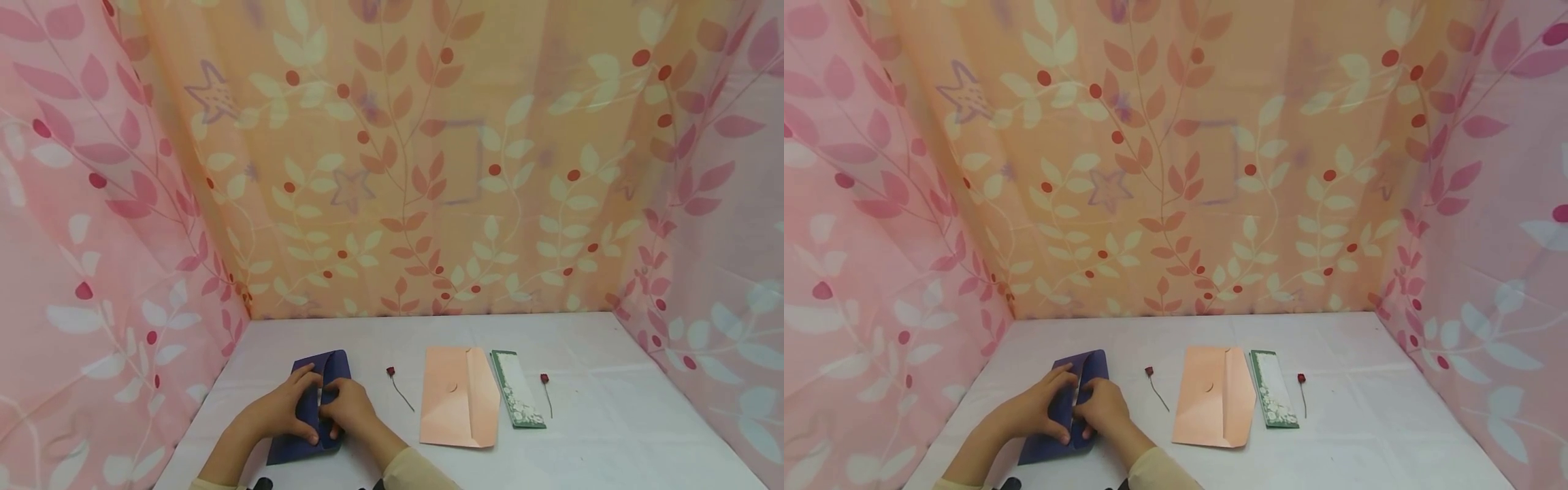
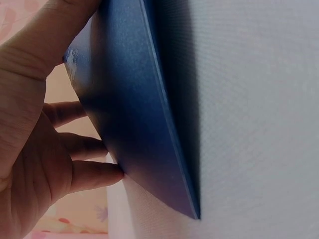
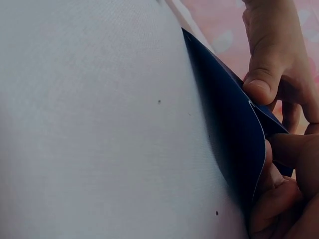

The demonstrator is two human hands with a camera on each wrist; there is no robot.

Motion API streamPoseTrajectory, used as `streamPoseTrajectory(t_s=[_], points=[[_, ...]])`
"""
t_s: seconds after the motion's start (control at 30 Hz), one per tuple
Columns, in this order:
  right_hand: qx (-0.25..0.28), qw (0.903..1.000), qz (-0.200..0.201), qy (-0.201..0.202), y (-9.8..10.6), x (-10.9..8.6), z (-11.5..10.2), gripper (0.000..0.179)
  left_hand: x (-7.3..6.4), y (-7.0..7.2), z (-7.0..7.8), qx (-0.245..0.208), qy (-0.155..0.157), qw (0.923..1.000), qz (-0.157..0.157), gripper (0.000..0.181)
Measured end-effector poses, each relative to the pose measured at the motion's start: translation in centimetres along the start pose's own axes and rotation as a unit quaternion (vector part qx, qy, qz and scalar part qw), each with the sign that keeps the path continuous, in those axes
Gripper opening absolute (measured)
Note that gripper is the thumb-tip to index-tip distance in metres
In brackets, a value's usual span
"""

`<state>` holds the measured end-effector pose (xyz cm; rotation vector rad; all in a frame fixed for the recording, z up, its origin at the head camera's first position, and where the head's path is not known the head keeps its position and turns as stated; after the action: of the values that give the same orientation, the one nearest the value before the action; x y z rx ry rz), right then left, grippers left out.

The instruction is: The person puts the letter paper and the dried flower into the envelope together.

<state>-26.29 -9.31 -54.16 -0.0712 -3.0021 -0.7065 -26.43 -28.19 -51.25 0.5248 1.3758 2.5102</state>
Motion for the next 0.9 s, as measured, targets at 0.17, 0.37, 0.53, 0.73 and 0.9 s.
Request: streamPoseTrajectory(t_s=[0.17,0.37,0.53,0.73,0.9], points=[[-0.021,0.9996,0.009,0.014,-0.1,-0.2,-0.1,0.051,0.0,-0.1,-0.1,0.002,-0.01,0.9999,0.004,0.098],[-0.038,0.9988,0.017,0.024,-0.3,-0.1,0.0,0.047,0.0,0.0,-0.1,0.001,-0.012,0.9999,0.007,0.098],[-0.045,0.9986,0.013,0.025,-0.3,-0.3,0.0,0.045,0.0,-0.1,-0.1,-0.002,-0.01,0.9999,0.005,0.099],[-0.041,0.9988,0.011,0.026,0.1,-0.5,-0.2,0.043,-0.1,-0.1,0.0,0.008,-0.017,0.9998,0.011,0.1],[-0.046,0.998,0.014,0.041,0.7,-0.7,-0.4,0.042,-0.1,-0.1,0.1,0.007,-0.019,0.9997,0.01,0.098]])
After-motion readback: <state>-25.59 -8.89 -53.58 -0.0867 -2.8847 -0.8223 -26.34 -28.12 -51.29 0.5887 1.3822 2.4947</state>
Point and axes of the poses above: each hand's wrist, its own x-axis towards the middle knuckle, its own y-axis out of the back of the hand, z = x × y, the point moved 1 cm from there along x, towards the middle knuckle, and after that the axes turned 15 degrees about z, right-handed, at the moved point
